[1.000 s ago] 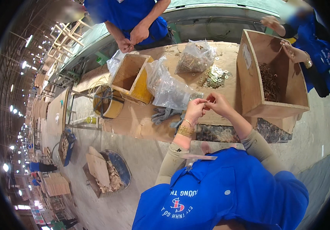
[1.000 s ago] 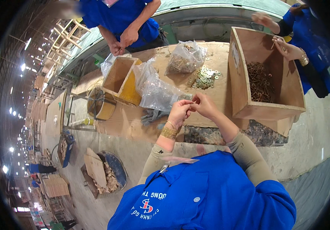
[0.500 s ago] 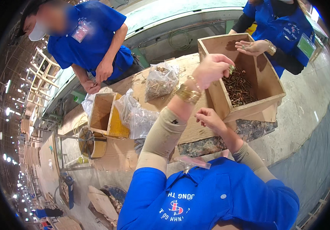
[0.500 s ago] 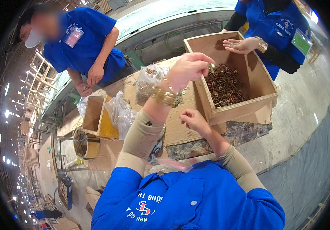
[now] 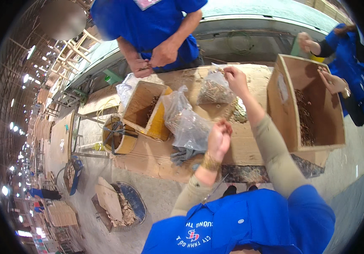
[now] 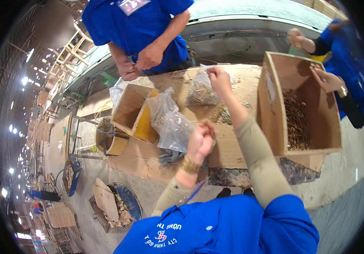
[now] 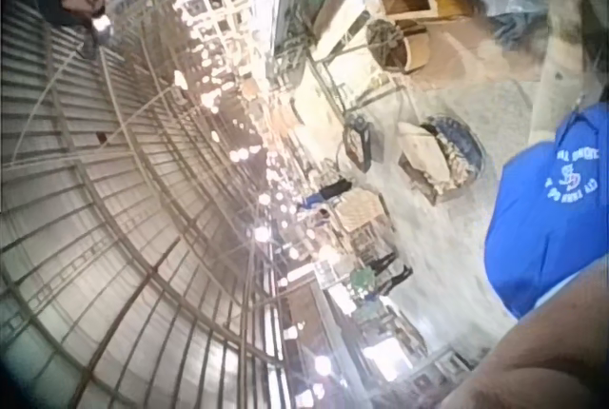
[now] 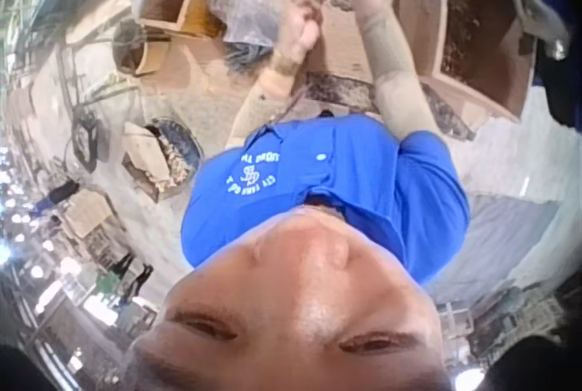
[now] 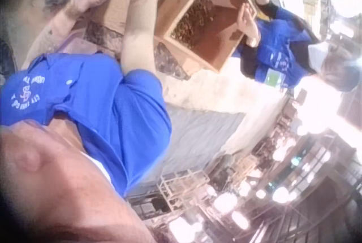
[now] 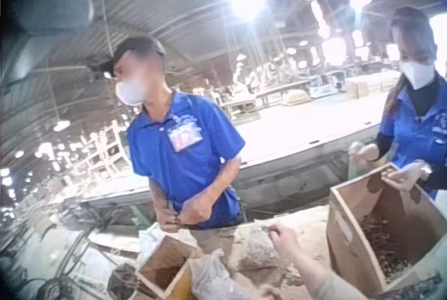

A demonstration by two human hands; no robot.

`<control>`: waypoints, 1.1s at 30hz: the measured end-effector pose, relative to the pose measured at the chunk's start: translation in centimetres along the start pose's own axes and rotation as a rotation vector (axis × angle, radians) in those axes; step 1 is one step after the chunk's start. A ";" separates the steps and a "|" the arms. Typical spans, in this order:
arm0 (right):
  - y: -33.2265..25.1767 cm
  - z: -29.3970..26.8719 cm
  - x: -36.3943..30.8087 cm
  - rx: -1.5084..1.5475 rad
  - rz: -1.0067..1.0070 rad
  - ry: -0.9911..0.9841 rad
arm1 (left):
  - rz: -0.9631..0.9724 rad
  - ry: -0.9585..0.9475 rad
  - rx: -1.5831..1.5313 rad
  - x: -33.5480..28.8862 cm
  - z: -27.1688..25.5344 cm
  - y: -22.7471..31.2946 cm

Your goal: The person picks small metal fasteners and washers from a wooden box and plastic bags on a workbench, then places them into a larger wooden bin. The person repeats this sorting and placement process while two coworkers perform similar tasks nearby.

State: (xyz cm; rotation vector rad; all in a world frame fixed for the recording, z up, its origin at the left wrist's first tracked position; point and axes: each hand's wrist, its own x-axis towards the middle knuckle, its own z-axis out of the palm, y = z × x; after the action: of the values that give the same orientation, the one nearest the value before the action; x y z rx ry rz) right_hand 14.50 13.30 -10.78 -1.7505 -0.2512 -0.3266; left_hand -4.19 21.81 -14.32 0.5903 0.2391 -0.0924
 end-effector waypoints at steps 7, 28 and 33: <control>6.7 2.2 9.4 -0.977 0.030 -0.596 | -0.248 -0.052 -0.134 -6.9 -3.6 -1.3; 8.4 5.6 7.8 -0.638 0.237 -0.662 | -0.250 0.052 -0.129 -7.1 -6.2 -1.2; 8.5 4.7 6.8 -0.615 0.098 -0.462 | -0.280 0.024 -0.143 -7.2 -6.4 -1.7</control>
State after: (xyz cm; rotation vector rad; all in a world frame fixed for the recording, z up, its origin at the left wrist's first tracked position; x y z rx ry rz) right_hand 24.16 16.09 -17.06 -2.4305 -0.4240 0.0969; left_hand -12.64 24.11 -18.62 0.4126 0.3480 -0.3363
